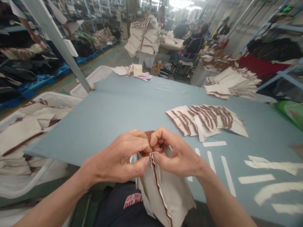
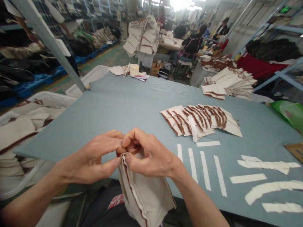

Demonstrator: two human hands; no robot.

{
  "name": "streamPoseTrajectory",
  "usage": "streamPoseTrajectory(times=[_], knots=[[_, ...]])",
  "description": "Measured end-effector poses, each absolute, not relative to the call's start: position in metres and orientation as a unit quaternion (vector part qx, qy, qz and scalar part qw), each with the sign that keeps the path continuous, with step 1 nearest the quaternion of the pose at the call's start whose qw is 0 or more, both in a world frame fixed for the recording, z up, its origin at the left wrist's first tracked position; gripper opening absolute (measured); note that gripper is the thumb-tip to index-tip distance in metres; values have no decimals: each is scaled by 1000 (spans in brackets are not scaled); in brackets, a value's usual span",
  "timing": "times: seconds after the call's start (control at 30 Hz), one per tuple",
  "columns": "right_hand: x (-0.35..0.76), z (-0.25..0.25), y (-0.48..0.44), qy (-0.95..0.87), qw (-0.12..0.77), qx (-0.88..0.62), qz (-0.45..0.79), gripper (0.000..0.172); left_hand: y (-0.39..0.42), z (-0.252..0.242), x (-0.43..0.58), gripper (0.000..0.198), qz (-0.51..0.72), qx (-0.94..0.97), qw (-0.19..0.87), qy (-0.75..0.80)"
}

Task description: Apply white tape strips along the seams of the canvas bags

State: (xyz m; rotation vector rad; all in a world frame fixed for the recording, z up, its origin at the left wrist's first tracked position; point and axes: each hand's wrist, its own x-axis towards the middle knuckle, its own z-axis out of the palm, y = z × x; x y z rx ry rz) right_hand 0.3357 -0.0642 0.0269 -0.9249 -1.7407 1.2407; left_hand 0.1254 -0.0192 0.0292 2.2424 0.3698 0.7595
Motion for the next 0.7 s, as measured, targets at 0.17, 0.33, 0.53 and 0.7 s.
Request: streamPoseTrajectory(times=[0.17, 0.33, 0.53, 0.7], knots=[[343, 17, -60, -712, 383, -369, 459, 15, -18, 24, 125, 20, 257, 848, 427, 178], [347, 18, -59, -741, 377, -364, 419, 10, -21, 24, 127, 22, 242, 832, 453, 210], [343, 24, -60, -759, 374, -380, 372, 24, -26, 29, 129, 21, 252, 834, 441, 217], [343, 23, -56, -741, 381, -352, 426, 23, -24, 26, 127, 23, 258, 804, 491, 215]])
